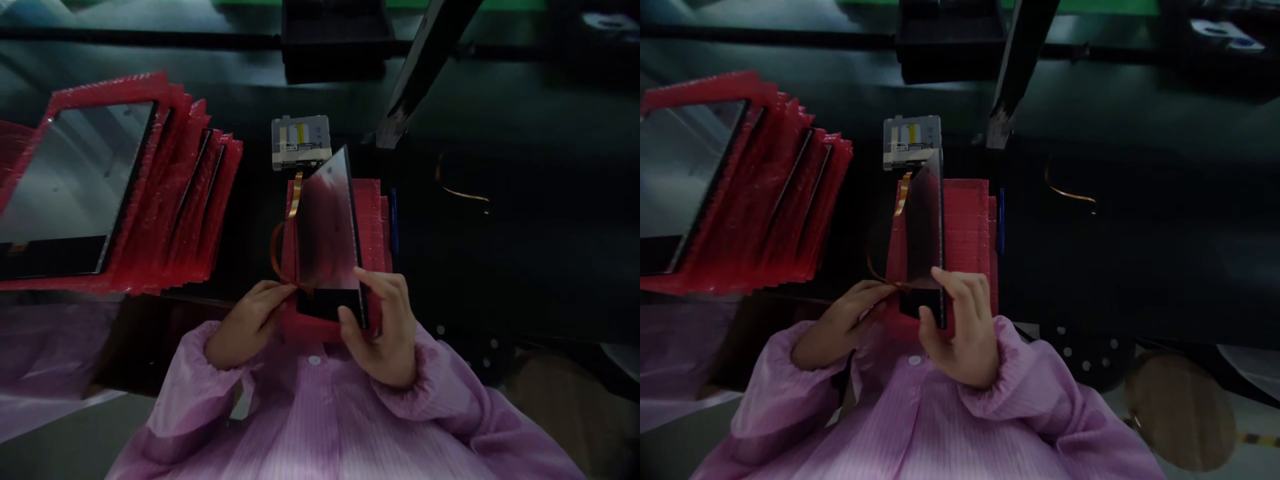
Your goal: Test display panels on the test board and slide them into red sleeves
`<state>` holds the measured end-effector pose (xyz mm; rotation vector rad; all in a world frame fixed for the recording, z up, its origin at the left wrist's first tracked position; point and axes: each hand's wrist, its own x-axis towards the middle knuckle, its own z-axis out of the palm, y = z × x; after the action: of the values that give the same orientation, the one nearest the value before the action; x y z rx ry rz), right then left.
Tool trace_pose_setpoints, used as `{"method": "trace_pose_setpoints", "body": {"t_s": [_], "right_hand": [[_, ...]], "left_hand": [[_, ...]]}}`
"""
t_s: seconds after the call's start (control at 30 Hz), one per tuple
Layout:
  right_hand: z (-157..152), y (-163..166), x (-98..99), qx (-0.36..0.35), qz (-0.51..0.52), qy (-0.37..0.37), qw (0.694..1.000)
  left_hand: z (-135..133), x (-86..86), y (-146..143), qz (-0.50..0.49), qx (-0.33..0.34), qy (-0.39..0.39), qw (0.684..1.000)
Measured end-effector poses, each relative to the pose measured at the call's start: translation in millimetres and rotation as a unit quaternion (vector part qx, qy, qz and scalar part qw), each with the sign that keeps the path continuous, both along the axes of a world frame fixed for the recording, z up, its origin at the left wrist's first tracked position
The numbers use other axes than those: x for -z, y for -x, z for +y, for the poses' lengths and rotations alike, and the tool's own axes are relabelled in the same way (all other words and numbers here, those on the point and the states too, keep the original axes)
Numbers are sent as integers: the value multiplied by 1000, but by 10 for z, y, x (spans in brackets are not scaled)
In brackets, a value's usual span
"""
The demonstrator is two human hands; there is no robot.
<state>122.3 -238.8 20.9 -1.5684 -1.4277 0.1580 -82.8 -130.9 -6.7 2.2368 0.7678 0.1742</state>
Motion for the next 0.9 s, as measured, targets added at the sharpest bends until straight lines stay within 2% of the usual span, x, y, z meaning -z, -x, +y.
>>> {"method": "trace_pose_setpoints", "body": {"t_s": [0.1,0.2,0.37,0.47,0.57,0.6,0.63,0.7,0.77,0.8,0.83,0.9], "right_hand": [[144,51,-56,-57,-92,-86,990],[271,83,-31,-92,-184,-150,967],[448,142,82,-95,-258,-222,935],[552,161,131,-146,-261,-211,931],[642,158,184,-198,-256,-222,920],[663,157,208,-197,-256,-231,918],[680,157,236,-190,-253,-241,918],[703,163,299,-168,-232,-264,921],[717,168,361,-154,-204,-289,923],[722,168,386,-153,-195,-301,921],[727,166,405,-155,-192,-309,919],[736,157,421,-162,-199,-314,914]], "left_hand": [[154,3,102,6,52,58,997],[329,29,224,3,112,105,988],[497,29,256,-18,182,127,975],[530,-76,235,-40,200,111,973],[610,-323,239,-24,220,137,966],[652,-425,232,-21,202,148,968],[700,-523,211,-30,158,151,975],[818,-671,111,-76,-7,110,991],[985,-709,-71,-105,-179,-2,978],[1094,-681,-188,-100,-234,-77,964],[1221,-625,-314,-78,-256,-149,952],[1515,-457,-573,-10,-237,-240,941]]}}
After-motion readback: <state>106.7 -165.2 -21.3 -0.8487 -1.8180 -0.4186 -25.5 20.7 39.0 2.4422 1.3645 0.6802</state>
